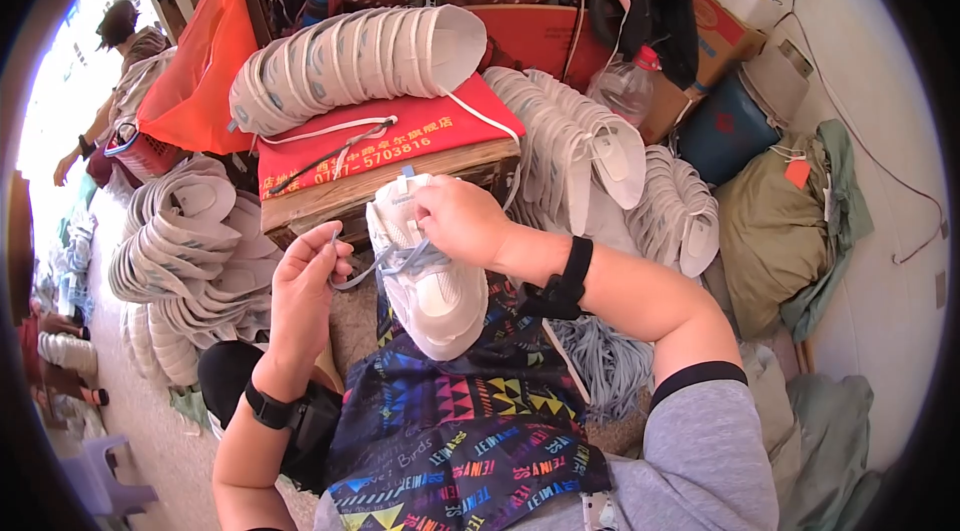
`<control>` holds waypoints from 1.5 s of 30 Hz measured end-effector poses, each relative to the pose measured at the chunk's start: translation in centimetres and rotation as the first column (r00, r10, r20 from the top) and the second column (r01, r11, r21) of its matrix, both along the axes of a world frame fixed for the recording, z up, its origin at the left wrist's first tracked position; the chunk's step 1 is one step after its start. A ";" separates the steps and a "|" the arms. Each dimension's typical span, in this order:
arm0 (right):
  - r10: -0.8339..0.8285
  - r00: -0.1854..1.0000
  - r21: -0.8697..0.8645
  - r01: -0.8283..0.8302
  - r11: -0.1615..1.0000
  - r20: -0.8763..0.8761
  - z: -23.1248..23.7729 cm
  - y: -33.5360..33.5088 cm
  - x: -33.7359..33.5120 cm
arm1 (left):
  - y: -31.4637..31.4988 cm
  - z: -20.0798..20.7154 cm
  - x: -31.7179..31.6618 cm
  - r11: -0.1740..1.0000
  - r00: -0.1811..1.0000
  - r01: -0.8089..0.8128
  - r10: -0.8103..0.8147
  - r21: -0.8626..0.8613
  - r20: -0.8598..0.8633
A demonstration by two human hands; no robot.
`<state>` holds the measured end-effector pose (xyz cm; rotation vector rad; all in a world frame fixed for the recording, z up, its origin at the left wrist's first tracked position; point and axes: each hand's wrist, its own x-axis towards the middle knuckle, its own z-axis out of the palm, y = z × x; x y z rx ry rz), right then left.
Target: Lacing a white sneaker in a workshop environment.
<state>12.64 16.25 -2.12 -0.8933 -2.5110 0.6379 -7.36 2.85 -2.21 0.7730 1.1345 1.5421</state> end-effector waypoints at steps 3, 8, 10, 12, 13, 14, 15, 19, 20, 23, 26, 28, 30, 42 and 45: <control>0.013 0.999 0.052 -0.015 0.999 0.047 -0.1 -0.1 -0.6 | -0.6 0.0 0.0 0.998 0.997 0.010 -0.015 -0.063 -0.075; 0.014 0.999 0.187 -0.019 0.982 0.032 -0.6 -1.1 -0.5 | -0.5 -1.8 1.2 0.994 0.996 0.064 -0.069 -0.091 -0.056; 0.020 0.999 0.183 -0.027 0.983 0.037 0.0 -1.6 -0.9 | -0.7 -2.1 1.5 0.991 0.997 0.077 -0.079 -0.106 -0.017; 0.014 0.993 0.040 -0.019 0.999 0.117 0.5 -1.8 -1.1 | -0.6 -2.2 1.8 0.991 0.996 0.088 -0.090 -0.104 -0.015; 0.040 0.997 0.004 -0.040 0.999 0.059 0.9 -1.8 -1.6 | -0.5 -2.2 1.8 0.990 0.995 0.095 -0.096 -0.099 -0.002; 0.055 0.997 0.007 -0.055 0.998 0.052 1.1 -1.8 -1.8 | -0.3 -2.2 2.0 0.990 0.995 0.095 -0.096 -0.105 -0.007; 0.080 0.989 0.075 -0.090 0.993 0.121 1.2 -1.7 -2.0 | -0.3 -2.1 2.2 0.990 0.993 0.114 -0.114 -0.087 -0.005; 0.111 0.973 0.191 -0.151 0.970 0.204 1.2 -1.3 -2.1 | -1.0 -1.6 2.2 0.986 0.988 0.152 -0.154 -0.074 -0.024; 0.113 0.970 0.206 -0.158 0.966 0.217 1.2 -1.3 -2.0 | -1.2 -1.5 2.0 0.985 0.988 0.149 -0.153 -0.090 -0.029; 0.109 0.966 0.210 -0.159 0.965 0.233 1.5 -1.5 -1.3 | -1.5 -1.5 1.4 0.990 0.996 0.088 -0.089 -0.110 -0.009; 0.085 0.969 0.198 -0.133 0.971 0.234 1.3 -1.5 -1.1 | -1.7 -2.2 0.8 0.987 0.996 0.087 -0.086 -0.136 0.019; 0.055 0.973 0.186 -0.098 0.978 0.224 1.5 -1.4 -0.9 | -1.9 -2.3 0.9 0.986 0.996 0.093 -0.090 -0.142 0.022; 0.042 0.982 0.188 -0.077 0.979 0.185 1.9 -1.6 -0.8 | -2.1 -2.2 1.0 0.987 0.993 0.112 -0.114 -0.111 -0.011; -0.005 0.985 0.294 -0.046 0.955 0.170 0.5 -0.5 0.6 | -2.1 -2.9 1.0 0.992 0.995 0.088 -0.092 -0.095 -0.035; -0.017 0.977 0.379 -0.067 0.923 0.214 -0.1 -0.4 -0.1 | -2.0 -3.0 0.9 0.987 0.995 0.092 -0.095 -0.130 -0.016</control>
